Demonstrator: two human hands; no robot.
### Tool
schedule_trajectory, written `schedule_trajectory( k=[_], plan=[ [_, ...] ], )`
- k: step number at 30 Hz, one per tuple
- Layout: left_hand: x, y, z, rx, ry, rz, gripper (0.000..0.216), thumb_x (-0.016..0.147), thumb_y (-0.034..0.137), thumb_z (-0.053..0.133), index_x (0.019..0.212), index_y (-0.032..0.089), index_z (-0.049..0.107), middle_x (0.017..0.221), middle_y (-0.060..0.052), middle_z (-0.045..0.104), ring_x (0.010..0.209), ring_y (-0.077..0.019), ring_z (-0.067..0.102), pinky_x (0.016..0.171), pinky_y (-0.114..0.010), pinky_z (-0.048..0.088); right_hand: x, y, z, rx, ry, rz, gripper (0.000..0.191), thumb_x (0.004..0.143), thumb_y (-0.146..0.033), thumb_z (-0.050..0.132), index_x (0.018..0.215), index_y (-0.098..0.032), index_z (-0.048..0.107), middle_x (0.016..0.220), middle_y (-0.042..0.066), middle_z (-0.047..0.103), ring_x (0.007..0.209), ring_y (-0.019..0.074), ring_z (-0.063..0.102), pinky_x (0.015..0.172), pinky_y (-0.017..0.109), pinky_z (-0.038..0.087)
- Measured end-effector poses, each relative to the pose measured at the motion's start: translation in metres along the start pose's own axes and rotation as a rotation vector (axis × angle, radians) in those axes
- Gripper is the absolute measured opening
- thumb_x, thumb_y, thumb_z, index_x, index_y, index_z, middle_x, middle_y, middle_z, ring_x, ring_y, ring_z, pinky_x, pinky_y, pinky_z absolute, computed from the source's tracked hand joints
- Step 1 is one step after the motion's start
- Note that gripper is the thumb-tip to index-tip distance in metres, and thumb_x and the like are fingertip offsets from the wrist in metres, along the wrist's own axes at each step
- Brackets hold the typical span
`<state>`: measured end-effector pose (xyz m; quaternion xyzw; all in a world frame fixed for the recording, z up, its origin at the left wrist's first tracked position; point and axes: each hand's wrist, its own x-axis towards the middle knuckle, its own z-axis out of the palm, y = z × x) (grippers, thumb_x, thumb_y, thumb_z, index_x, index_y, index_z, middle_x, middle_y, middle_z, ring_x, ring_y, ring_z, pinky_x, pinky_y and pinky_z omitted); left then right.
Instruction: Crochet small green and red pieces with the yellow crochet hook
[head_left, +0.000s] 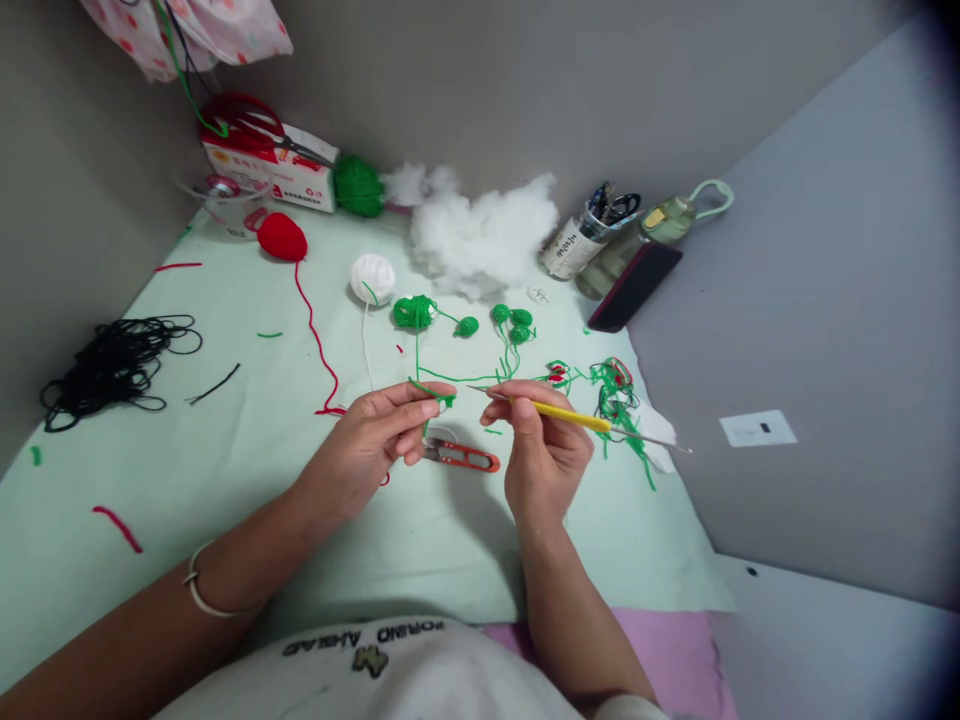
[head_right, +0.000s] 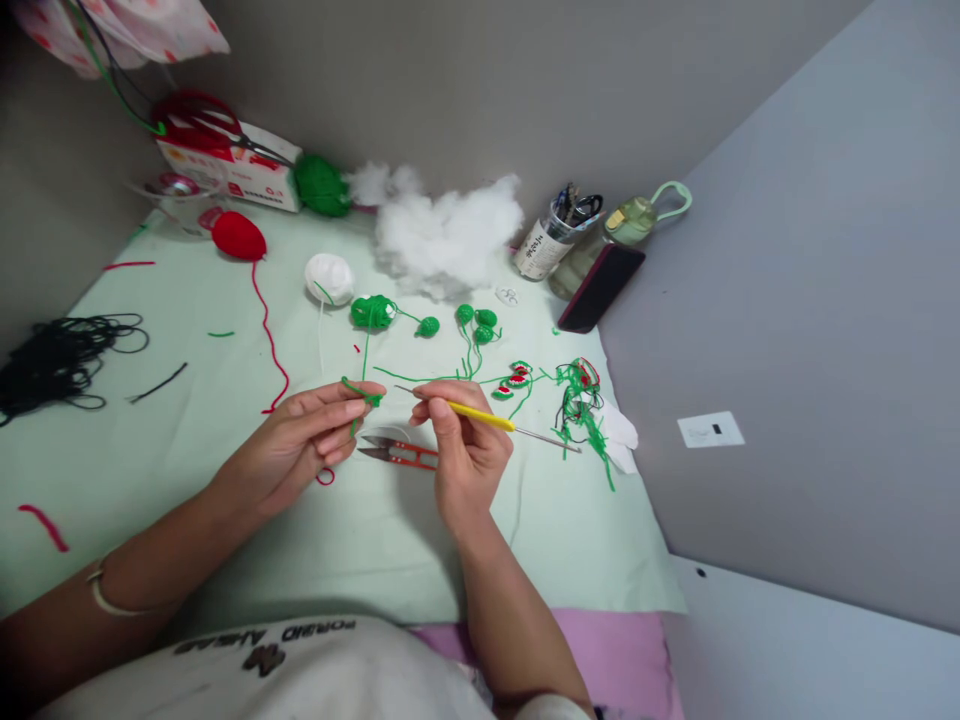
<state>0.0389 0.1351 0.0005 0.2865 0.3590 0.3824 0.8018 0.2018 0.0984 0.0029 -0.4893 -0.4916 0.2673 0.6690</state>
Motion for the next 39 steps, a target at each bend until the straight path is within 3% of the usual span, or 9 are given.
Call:
schedule_trajectory(
  k=[7,31,39],
  plan=[
    [-0.0022,0.0013,-0.0016,0.025,0.011,-0.057,0.021,0.082,0.030,0.079,0.101,0.020,0.080,0.048,0.009,0.038,0.044,-0.0056,0.033,0.041,-0.014,0.031,-0.0029,-0.0009,0.0007,0.083,-0.087,-0.027,0.014,0.097,-0.022,0.065,0.098,-0.025,0.078,0.089,0.003,0.072,0.070,0.0141,0.068,0.058,0.031,0.057],
    [-0.0039,0.0029,0.0018,-0.012,-0.005,-0.051,0.015,0.081,0.025,0.079,0.095,0.018,0.080,0.047,0.010,0.036,0.044,-0.0056,0.032,0.042,-0.016,0.035,-0.0021,-0.0031,0.0010,-0.036,-0.079,-0.043,0.013,0.097,-0.024,0.064,0.094,-0.024,0.076,0.088,0.002,0.072,0.066,0.0141,0.067,0.060,0.032,0.056],
    [-0.0038,-0.0024,0.0031,-0.015,-0.064,-0.031,0.015,0.083,0.024,0.078,0.096,0.017,0.078,0.052,0.009,0.041,0.045,-0.0041,0.030,0.043,-0.015,0.035,-0.0050,-0.0029,0.0028,-0.015,-0.138,-0.021,0.014,0.097,-0.022,0.064,0.096,-0.024,0.077,0.087,0.003,0.072,0.070,0.0148,0.067,0.065,0.033,0.055]
  ],
)
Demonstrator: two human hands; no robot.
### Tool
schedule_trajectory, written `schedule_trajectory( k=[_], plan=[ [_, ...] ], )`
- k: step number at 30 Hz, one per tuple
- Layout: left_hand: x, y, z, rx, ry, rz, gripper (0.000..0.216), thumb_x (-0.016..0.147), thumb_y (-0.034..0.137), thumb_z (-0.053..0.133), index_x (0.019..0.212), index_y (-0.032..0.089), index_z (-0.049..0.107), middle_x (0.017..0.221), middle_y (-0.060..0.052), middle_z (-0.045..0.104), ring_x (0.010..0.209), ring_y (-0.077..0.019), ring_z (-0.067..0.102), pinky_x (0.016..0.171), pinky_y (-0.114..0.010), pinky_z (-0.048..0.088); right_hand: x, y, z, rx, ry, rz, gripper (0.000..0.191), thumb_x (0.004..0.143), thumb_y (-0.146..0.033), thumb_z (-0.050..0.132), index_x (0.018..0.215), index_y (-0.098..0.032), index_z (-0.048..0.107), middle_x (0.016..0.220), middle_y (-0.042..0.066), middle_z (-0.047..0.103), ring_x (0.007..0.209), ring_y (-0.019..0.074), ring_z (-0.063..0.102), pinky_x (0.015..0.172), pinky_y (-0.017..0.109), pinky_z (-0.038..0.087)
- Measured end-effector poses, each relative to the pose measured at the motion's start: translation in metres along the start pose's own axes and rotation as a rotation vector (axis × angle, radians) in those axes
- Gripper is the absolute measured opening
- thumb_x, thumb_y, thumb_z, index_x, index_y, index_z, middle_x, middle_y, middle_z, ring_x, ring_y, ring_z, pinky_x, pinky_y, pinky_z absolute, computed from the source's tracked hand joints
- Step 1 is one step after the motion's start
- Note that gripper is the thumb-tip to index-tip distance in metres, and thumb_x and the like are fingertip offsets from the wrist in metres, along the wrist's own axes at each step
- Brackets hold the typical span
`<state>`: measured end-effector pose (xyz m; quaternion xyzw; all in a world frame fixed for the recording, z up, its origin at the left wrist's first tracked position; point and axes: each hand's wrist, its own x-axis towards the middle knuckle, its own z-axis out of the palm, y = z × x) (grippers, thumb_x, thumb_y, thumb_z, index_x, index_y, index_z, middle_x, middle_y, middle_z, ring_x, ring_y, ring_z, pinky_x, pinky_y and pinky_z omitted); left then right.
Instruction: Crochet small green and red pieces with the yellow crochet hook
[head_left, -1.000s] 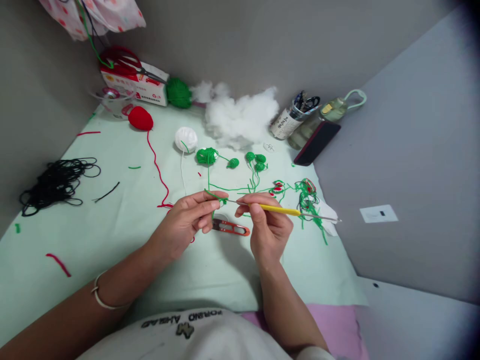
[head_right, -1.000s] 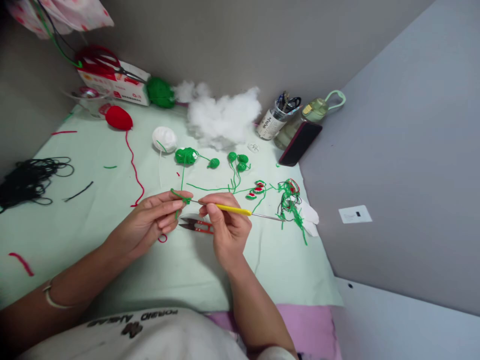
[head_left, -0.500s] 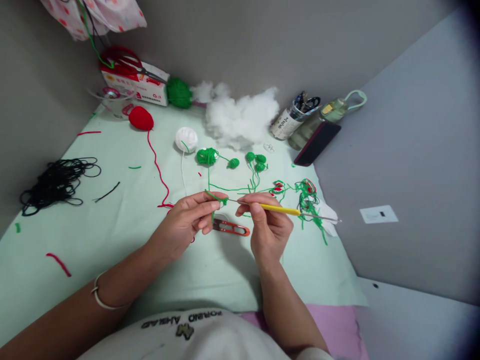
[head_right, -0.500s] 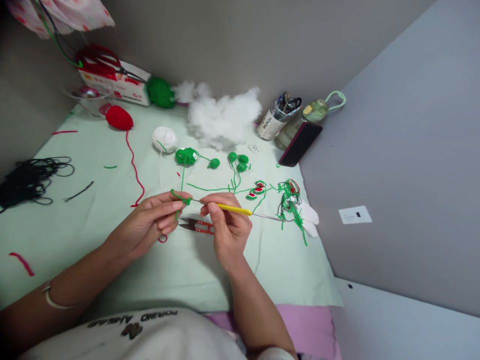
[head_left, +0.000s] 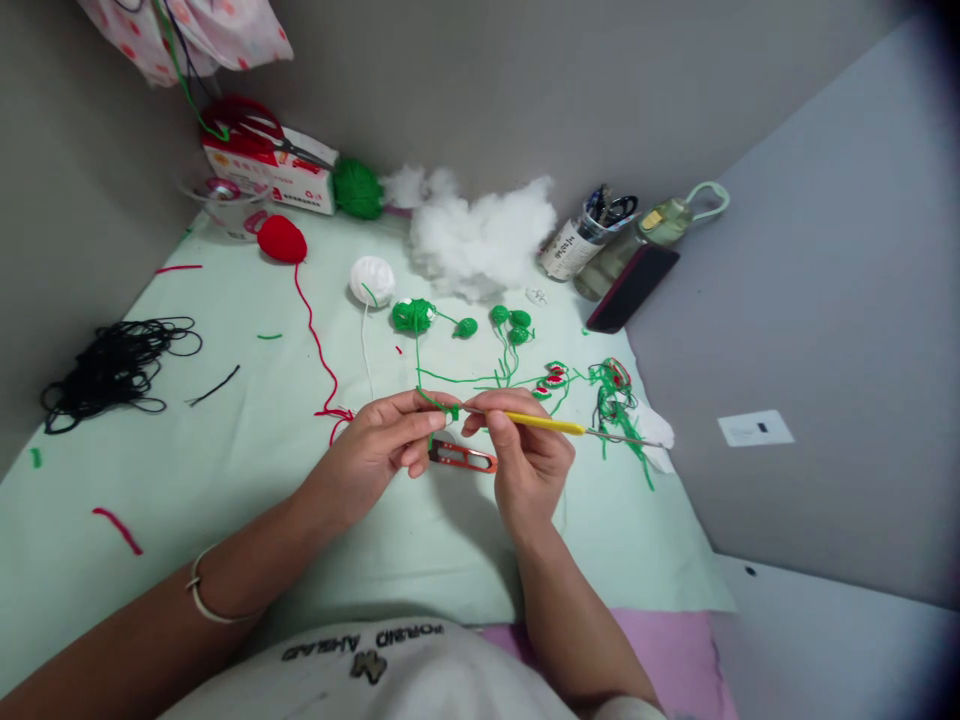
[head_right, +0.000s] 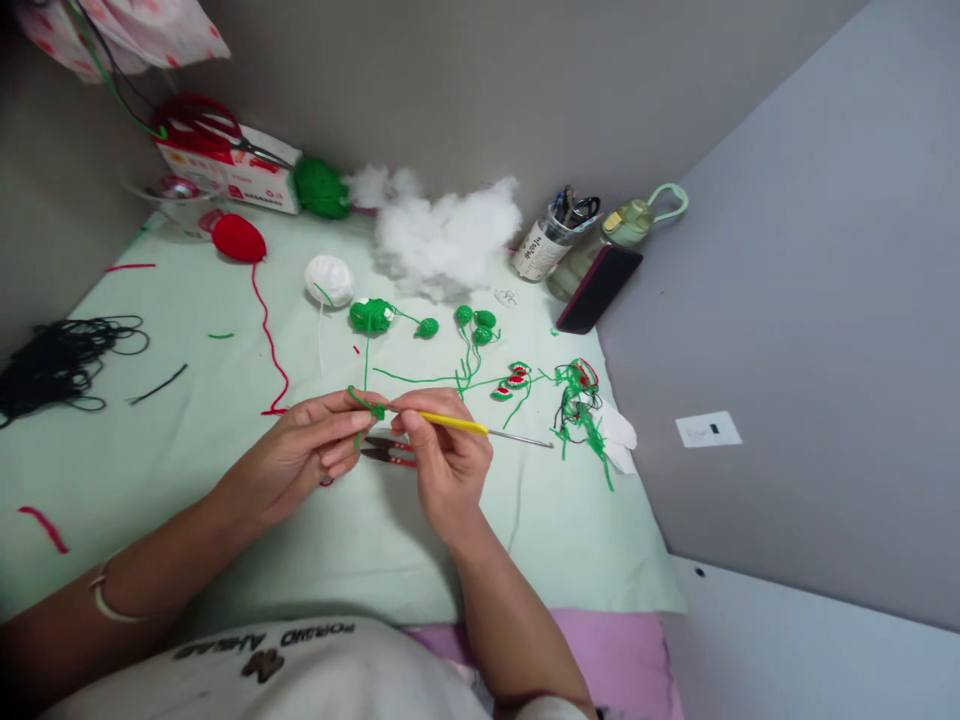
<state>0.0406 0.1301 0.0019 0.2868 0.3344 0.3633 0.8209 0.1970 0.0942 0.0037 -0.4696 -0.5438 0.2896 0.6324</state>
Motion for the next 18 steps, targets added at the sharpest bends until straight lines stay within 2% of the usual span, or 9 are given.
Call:
schedule_trajectory(
  k=[7,10,12,13,15,18],
  plan=[
    [-0.001,0.001,0.000,0.084,0.023,0.050,0.031,0.084,0.027,0.081,0.112,0.021,0.070,0.054,0.012,0.043,0.040,-0.0032,0.031,0.039,-0.015,0.033,0.002,0.003,0.000,0.049,-0.069,0.071,0.014,0.096,-0.031,0.067,0.095,-0.024,0.078,0.094,0.005,0.077,0.075,0.0167,0.067,0.063,0.033,0.057],
    [-0.002,0.004,-0.001,0.095,0.039,0.085,0.034,0.082,0.027,0.083,0.113,0.021,0.071,0.064,0.009,0.052,0.042,-0.0023,0.035,0.039,-0.016,0.034,0.004,0.003,-0.002,0.140,-0.079,0.138,0.017,0.098,-0.034,0.063,0.095,-0.023,0.075,0.093,0.005,0.077,0.072,0.0156,0.068,0.062,0.032,0.058],
    [-0.002,0.006,-0.001,0.090,0.047,0.082,0.032,0.082,0.027,0.083,0.111,0.020,0.071,0.063,0.009,0.050,0.042,-0.0028,0.037,0.038,-0.017,0.034,0.004,0.003,-0.004,0.190,-0.092,0.155,0.017,0.101,-0.033,0.059,0.096,-0.023,0.073,0.092,0.004,0.077,0.071,0.0152,0.069,0.062,0.031,0.058],
    [-0.003,0.006,0.000,0.090,0.057,0.078,0.031,0.082,0.028,0.082,0.110,0.020,0.071,0.061,0.010,0.049,0.042,-0.0030,0.037,0.038,-0.017,0.033,0.003,0.003,-0.005,0.173,-0.096,0.137,0.017,0.102,-0.030,0.057,0.098,-0.023,0.072,0.091,0.004,0.077,0.070,0.0148,0.069,0.062,0.031,0.059],
    [-0.003,0.007,0.001,0.085,0.087,0.086,0.031,0.080,0.028,0.083,0.108,0.019,0.071,0.061,0.010,0.048,0.041,-0.0031,0.037,0.037,-0.017,0.032,0.000,0.004,-0.006,0.049,-0.097,0.007,0.018,0.102,-0.024,0.054,0.103,-0.025,0.073,0.092,0.003,0.077,0.072,0.0154,0.071,0.066,0.033,0.060],
    [-0.004,0.006,0.003,0.045,0.096,0.107,0.037,0.078,0.027,0.086,0.110,0.019,0.070,0.059,0.010,0.050,0.041,-0.0032,0.035,0.038,-0.017,0.031,-0.010,0.007,-0.006,-0.303,-0.146,-0.240,0.027,0.096,-0.017,0.062,0.115,-0.032,0.074,0.102,0.003,0.077,0.087,0.0186,0.073,0.076,0.035,0.062]
  ],
)
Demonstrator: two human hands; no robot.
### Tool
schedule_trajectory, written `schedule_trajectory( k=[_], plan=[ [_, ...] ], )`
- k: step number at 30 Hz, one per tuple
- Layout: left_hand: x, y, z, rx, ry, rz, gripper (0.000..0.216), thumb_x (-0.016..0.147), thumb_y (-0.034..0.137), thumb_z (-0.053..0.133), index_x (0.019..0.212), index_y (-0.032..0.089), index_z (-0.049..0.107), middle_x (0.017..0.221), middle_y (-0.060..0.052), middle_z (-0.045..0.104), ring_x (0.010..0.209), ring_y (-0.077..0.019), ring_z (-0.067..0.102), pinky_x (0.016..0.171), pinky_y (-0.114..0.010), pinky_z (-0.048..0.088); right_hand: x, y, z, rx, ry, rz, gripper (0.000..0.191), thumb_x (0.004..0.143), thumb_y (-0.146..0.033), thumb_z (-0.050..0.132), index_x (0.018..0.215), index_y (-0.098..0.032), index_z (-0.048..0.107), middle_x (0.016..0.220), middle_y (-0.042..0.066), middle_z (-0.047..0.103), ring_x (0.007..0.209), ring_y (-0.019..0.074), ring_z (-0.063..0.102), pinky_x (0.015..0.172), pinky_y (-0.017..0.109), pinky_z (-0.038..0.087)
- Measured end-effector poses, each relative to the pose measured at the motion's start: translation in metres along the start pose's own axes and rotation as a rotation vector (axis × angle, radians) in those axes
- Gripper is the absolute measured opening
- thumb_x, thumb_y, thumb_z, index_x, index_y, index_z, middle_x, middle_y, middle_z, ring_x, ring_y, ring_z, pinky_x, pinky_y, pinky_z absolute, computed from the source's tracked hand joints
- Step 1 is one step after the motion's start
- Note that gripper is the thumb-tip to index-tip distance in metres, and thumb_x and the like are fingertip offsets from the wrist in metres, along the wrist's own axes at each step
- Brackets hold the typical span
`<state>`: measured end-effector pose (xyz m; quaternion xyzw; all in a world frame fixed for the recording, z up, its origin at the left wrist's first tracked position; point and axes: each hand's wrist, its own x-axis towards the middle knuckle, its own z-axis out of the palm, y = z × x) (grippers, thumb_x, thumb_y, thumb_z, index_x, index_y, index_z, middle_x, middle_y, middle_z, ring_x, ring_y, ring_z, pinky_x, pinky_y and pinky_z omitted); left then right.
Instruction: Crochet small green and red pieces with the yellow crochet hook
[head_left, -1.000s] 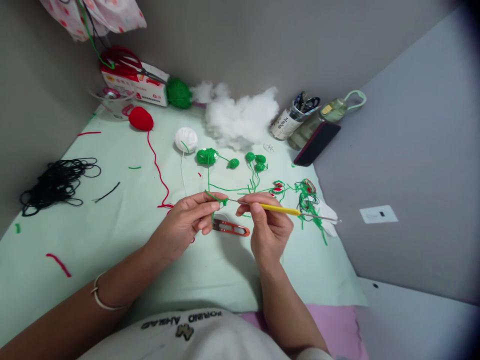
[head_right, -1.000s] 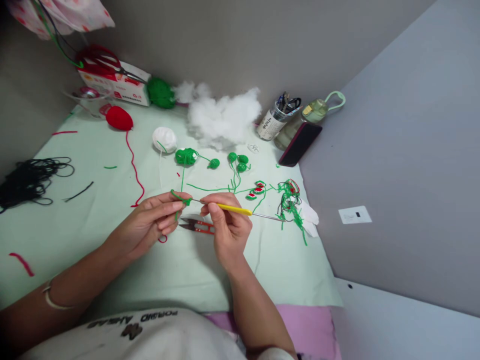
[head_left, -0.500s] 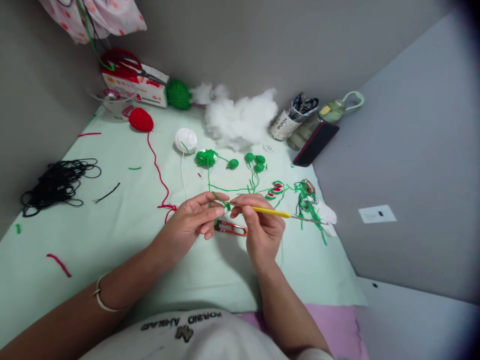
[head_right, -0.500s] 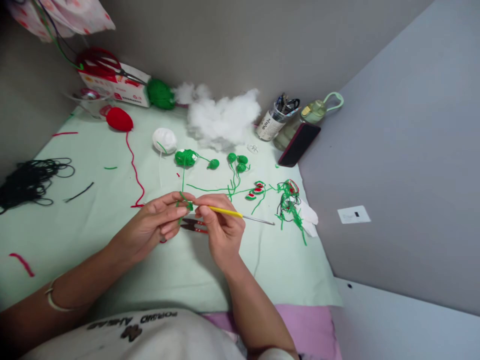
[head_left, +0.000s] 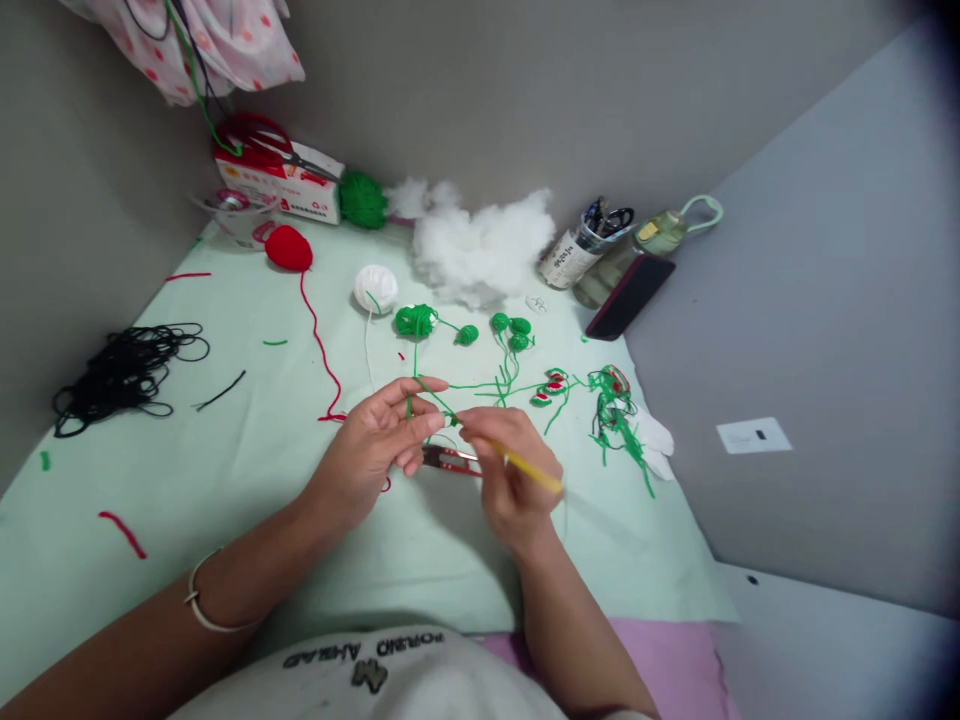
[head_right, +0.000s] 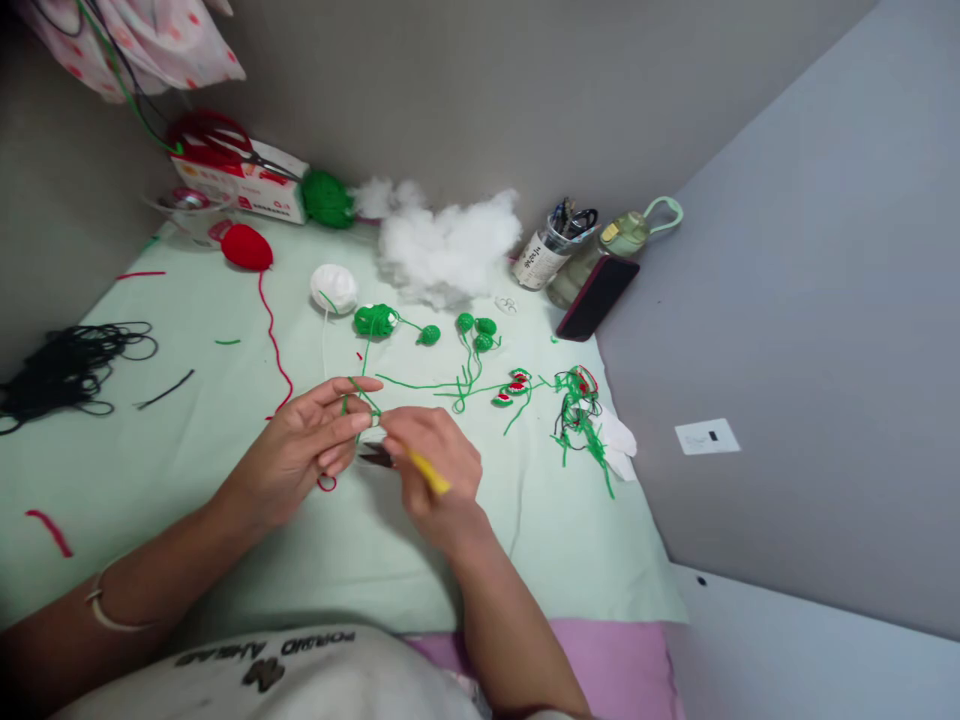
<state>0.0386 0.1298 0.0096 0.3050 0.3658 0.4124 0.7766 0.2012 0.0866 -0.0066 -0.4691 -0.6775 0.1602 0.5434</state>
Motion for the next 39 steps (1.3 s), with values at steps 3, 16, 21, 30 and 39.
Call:
schedule_trajectory(
  k=[3,16,21,30,39],
  plan=[
    [0.000,-0.002,0.001,-0.076,-0.073,-0.088,0.041,0.078,0.030,0.085,0.114,0.016,0.069,0.053,0.011,0.044,0.041,-0.0031,0.029,0.039,-0.016,0.029,-0.006,0.000,0.002,-0.186,-0.036,-0.068,0.040,0.087,-0.015,0.075,0.118,-0.040,0.075,0.107,0.002,0.075,0.094,0.0204,0.073,0.078,0.034,0.062],
    [-0.004,-0.005,0.005,0.064,0.002,0.040,0.050,0.077,0.028,0.086,0.125,0.023,0.069,0.077,0.006,0.061,0.043,-0.0017,0.036,0.039,-0.018,0.033,0.003,0.002,0.005,0.021,0.028,0.097,0.019,0.096,-0.023,0.062,0.099,-0.030,0.079,0.098,0.006,0.075,0.077,0.0172,0.070,0.059,0.031,0.059],
    [0.002,-0.004,-0.001,-0.116,-0.099,-0.140,0.039,0.079,0.026,0.085,0.116,0.017,0.077,0.062,0.009,0.046,0.044,-0.0002,0.022,0.040,-0.014,0.027,0.005,0.004,0.000,0.017,0.119,0.068,0.019,0.094,-0.020,0.065,0.101,-0.030,0.080,0.096,0.006,0.076,0.082,0.0190,0.070,0.069,0.035,0.060],
    [-0.001,-0.004,-0.003,-0.045,-0.108,-0.058,0.037,0.082,0.025,0.083,0.119,0.026,0.076,0.078,0.006,0.059,0.044,0.0008,0.033,0.041,-0.014,0.033,0.016,0.000,0.003,0.403,0.091,0.321,0.011,0.094,-0.029,0.069,0.094,-0.025,0.079,0.092,0.005,0.077,0.079,0.0167,0.068,0.065,0.030,0.058],
    [0.000,0.000,-0.003,-0.051,-0.056,-0.058,0.040,0.083,0.027,0.082,0.121,0.020,0.074,0.061,0.010,0.046,0.043,-0.0013,0.030,0.040,-0.015,0.034,0.008,-0.003,-0.002,0.129,0.031,0.082,0.020,0.101,-0.019,0.054,0.108,-0.024,0.073,0.095,0.005,0.077,0.075,0.0161,0.071,0.066,0.031,0.060]
  ],
)
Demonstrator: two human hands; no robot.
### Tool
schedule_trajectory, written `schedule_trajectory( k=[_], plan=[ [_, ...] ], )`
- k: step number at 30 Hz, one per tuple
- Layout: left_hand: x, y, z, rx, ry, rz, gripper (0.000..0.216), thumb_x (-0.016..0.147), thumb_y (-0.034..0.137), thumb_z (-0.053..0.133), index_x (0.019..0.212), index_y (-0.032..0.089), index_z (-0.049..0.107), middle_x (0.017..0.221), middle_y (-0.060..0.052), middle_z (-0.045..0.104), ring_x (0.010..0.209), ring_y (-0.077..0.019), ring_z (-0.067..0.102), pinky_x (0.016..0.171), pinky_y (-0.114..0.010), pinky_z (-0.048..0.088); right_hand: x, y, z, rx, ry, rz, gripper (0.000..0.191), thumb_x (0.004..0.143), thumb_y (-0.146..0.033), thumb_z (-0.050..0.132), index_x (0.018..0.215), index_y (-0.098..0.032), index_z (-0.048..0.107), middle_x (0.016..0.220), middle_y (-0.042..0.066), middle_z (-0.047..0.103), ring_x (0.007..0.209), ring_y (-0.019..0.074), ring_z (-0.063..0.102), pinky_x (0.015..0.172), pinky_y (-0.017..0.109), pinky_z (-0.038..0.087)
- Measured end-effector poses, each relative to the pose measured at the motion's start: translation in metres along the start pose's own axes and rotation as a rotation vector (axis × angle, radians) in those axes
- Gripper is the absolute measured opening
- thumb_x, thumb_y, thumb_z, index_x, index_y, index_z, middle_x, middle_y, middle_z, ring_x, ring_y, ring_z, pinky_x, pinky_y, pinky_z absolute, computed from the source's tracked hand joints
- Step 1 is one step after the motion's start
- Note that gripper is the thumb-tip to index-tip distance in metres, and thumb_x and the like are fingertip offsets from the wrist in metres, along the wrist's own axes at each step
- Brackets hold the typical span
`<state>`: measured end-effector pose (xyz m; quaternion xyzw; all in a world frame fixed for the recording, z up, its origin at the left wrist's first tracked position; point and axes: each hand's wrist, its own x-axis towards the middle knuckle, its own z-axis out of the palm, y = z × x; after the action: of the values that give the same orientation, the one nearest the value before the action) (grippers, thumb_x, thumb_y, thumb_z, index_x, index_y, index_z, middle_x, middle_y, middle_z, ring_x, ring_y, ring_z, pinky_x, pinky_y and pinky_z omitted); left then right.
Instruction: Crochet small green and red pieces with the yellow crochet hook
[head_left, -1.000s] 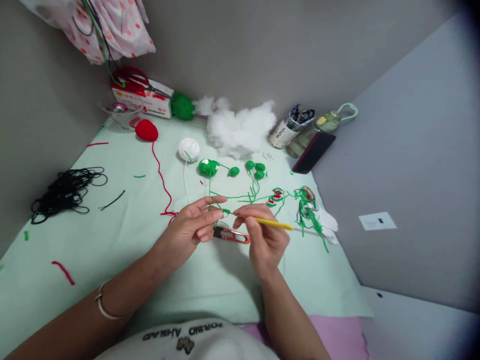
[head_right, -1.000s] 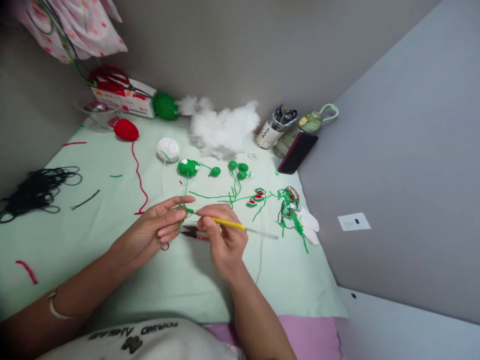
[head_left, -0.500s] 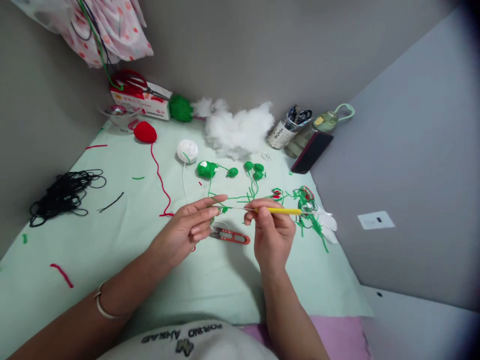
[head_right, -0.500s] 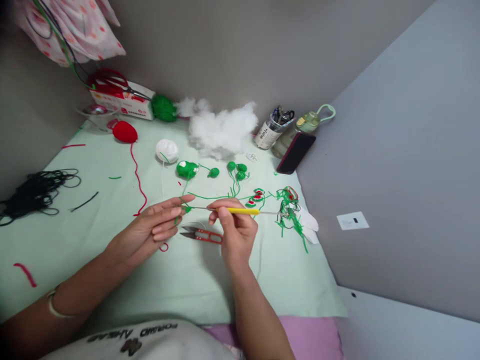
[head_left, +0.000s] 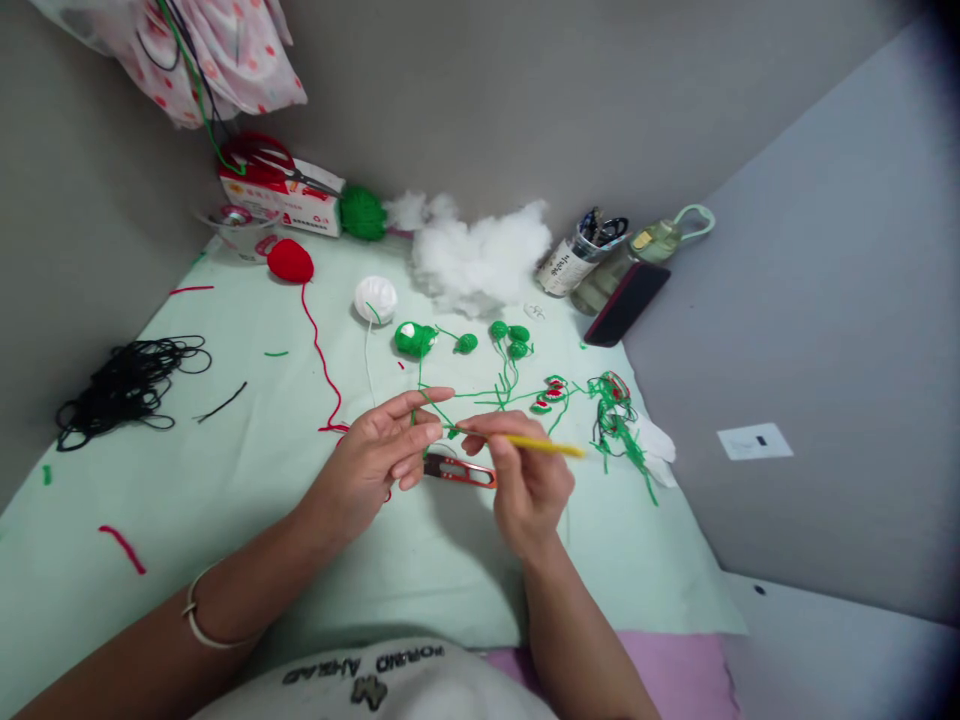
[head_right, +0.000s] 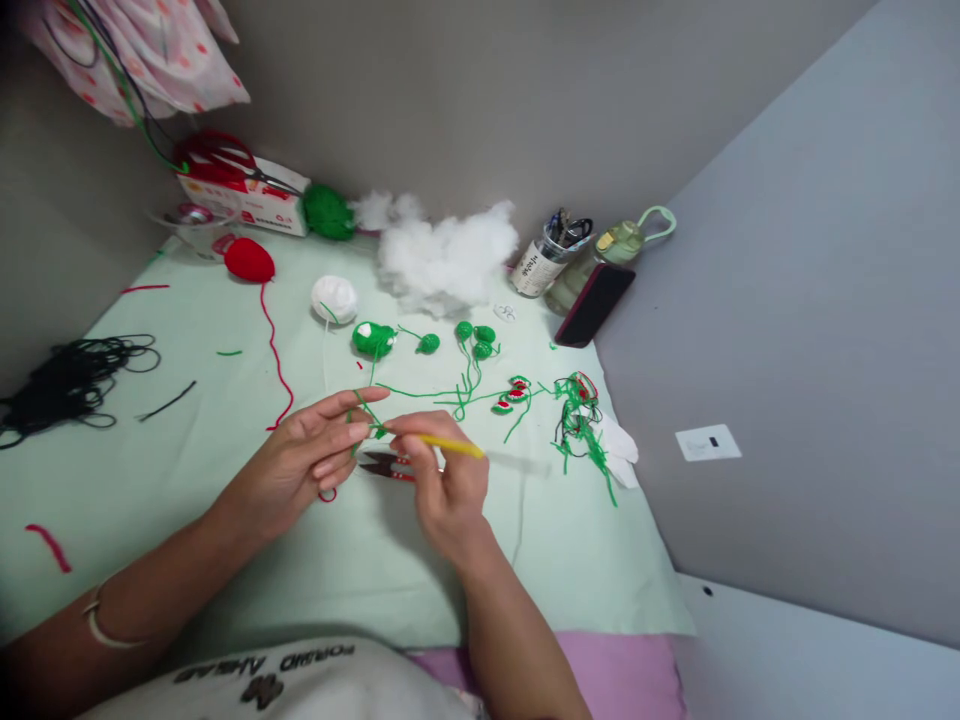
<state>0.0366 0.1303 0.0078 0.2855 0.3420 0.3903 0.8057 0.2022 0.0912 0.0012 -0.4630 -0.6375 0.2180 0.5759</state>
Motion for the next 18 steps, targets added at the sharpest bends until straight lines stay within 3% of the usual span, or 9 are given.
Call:
schedule_trajectory(
  k=[2,4,8,12,14,18],
  plan=[
    [-0.0002,-0.0013,0.0000,-0.001,-0.001,-0.004,0.046,0.082,0.028,0.083,0.126,0.020,0.072,0.059,0.010,0.045,0.042,-0.0018,0.030,0.040,-0.015,0.033,-0.0038,-0.0003,0.0023,-0.239,-0.042,-0.214,0.026,0.098,-0.015,0.059,0.114,-0.028,0.075,0.102,0.005,0.077,0.088,0.0188,0.073,0.073,0.032,0.061],
    [0.0002,-0.0024,-0.0008,-0.033,-0.035,-0.055,0.048,0.081,0.029,0.084,0.126,0.018,0.071,0.058,0.010,0.044,0.043,-0.0014,0.027,0.040,-0.014,0.031,-0.0052,-0.0002,0.0041,-0.275,-0.051,-0.269,0.029,0.095,-0.015,0.064,0.114,-0.031,0.076,0.106,0.005,0.077,0.092,0.0200,0.073,0.075,0.032,0.062],
    [0.0017,-0.0010,-0.0030,-0.083,-0.033,-0.105,0.043,0.080,0.025,0.085,0.120,0.016,0.074,0.058,0.011,0.040,0.043,-0.0004,0.022,0.039,-0.013,0.028,0.0002,0.0004,0.0017,-0.037,0.049,-0.074,0.022,0.099,-0.017,0.058,0.109,-0.028,0.075,0.096,0.004,0.074,0.079,0.0167,0.071,0.068,0.032,0.062],
    [0.0015,-0.0001,-0.0019,0.006,0.002,0.011,0.043,0.080,0.025,0.085,0.121,0.022,0.072,0.077,0.006,0.058,0.042,0.0016,0.033,0.037,-0.015,0.030,0.0048,0.0016,-0.0008,0.396,0.094,0.259,0.018,0.101,-0.024,0.058,0.098,-0.025,0.076,0.089,0.002,0.071,0.063,0.0116,0.066,0.055,0.027,0.057],
    [0.0012,-0.0019,-0.0007,0.041,0.001,0.042,0.044,0.081,0.026,0.085,0.123,0.025,0.071,0.084,0.006,0.061,0.042,0.0020,0.037,0.038,-0.016,0.033,0.0045,0.0019,0.0005,0.451,0.055,0.285,0.015,0.099,-0.026,0.063,0.099,-0.025,0.078,0.089,0.002,0.072,0.066,0.0119,0.066,0.057,0.027,0.056],
    [0.0017,-0.0062,-0.0001,0.075,-0.004,0.045,0.043,0.083,0.029,0.084,0.124,0.026,0.071,0.084,0.007,0.059,0.042,0.0030,0.039,0.039,-0.014,0.034,0.0041,0.0010,0.0027,0.310,0.080,0.218,0.014,0.097,-0.025,0.065,0.097,-0.026,0.080,0.089,0.004,0.074,0.076,0.0147,0.065,0.061,0.028,0.055]
  ],
)
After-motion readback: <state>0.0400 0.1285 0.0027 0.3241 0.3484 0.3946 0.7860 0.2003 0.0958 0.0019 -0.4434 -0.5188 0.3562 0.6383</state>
